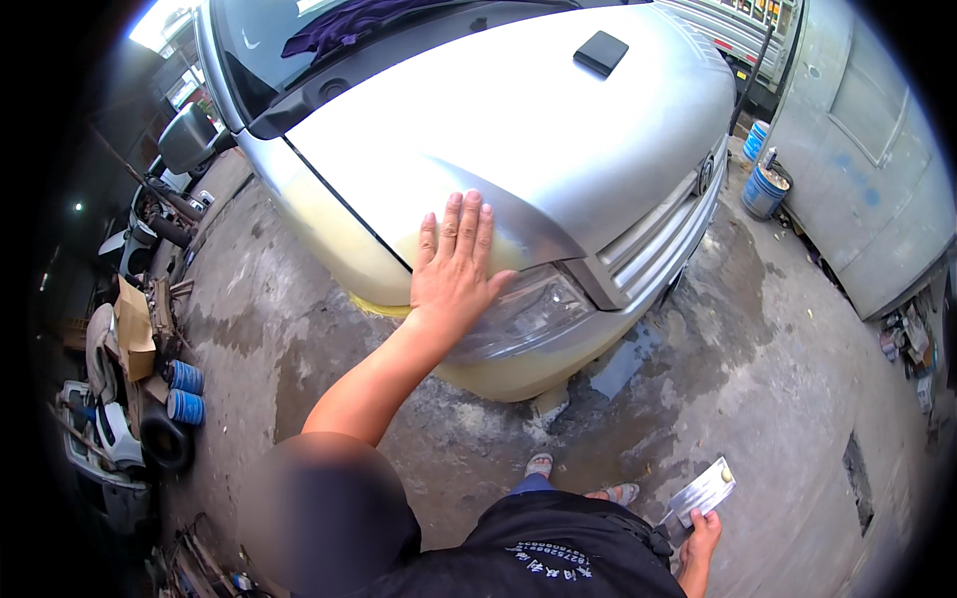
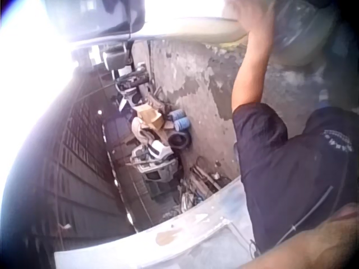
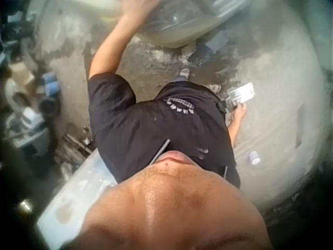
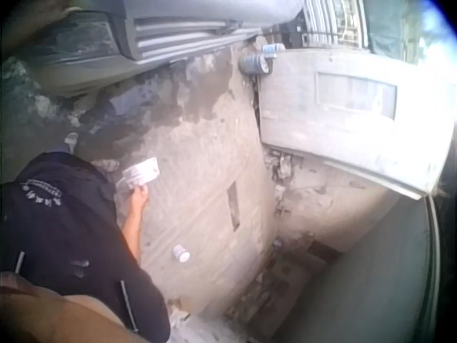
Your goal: The person sands the front fender and bumper area of a silver car using a sanding block. They move from the upper fender down to the wheel arch and then to the front bumper, smoothing the surface and occasionally wiping it with their hand to check the finish.
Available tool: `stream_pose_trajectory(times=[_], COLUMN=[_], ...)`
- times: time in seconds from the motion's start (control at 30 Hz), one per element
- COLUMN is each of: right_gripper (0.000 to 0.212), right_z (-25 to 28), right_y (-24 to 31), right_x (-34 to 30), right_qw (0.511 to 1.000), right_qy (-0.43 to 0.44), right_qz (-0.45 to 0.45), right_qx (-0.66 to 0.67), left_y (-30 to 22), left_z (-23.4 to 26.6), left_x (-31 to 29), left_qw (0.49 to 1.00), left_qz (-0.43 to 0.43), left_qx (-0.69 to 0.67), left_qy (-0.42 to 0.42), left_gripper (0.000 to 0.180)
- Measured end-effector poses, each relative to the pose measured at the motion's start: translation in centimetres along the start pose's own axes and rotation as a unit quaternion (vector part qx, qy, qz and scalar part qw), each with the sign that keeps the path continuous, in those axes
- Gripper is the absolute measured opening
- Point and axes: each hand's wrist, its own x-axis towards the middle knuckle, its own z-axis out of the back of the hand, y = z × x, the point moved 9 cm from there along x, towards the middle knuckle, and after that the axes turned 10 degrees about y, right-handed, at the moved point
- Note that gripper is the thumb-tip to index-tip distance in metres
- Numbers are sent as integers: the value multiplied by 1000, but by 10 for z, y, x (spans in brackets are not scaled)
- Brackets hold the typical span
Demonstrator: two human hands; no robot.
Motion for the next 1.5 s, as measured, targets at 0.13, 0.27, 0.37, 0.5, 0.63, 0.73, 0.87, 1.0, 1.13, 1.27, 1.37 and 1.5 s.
stream_pose_trajectory(times=[0.13,0.27,0.37,0.5,0.63,0.73,0.87,1.0,1.13,1.27,1.37,1.5], right_gripper=[20,22,22,18,13,11,10,10,9,10,12,14], right_z=[5,-1,-4,2,9,1,-4,-9,-2,13,23,31], right_y=[-8,-5,-7,-15,-23,-21,-18,-13,-15,-21,-24,-18], right_x=[1,1,3,11,12,8,6,7,12,19,27,40], right_qw=[1000,1000,1000,1000,1000,1000,1000,999,999,999,999,997], right_qy=[6,11,15,18,19,9,11,19,16,25,28,48], right_qz=[-4,-10,-7,-12,-8,-16,-29,-25,-28,-31,-38,-33], right_qx=[4,-3,3,-13,-15,-3,-2,11,15,19,25,48], left_y=[-11,-9,-5,8,14,11,-13,-34,-50,-59,-69,-85], left_z=[-3,-4,-1,1,0,-4,-8,-16,-28,-37,-43,-45], left_x=[12,9,-2,-15,-25,-22,-13,-7,-8,-12,-17,-29], left_qw=[999,1000,999,998,996,998,998,997,992,990,989,989], left_qz=[37,21,3,3,-3,0,-26,-43,-70,-83,-88,-88], left_qx=[4,5,33,49,51,33,48,62,106,110,116,109], left_qy=[38,3,-24,-46,-73,-53,-31,-8,-12,7,31,55], left_gripper=[94,94,89,85,87,93,98,98,95,91,87,85])
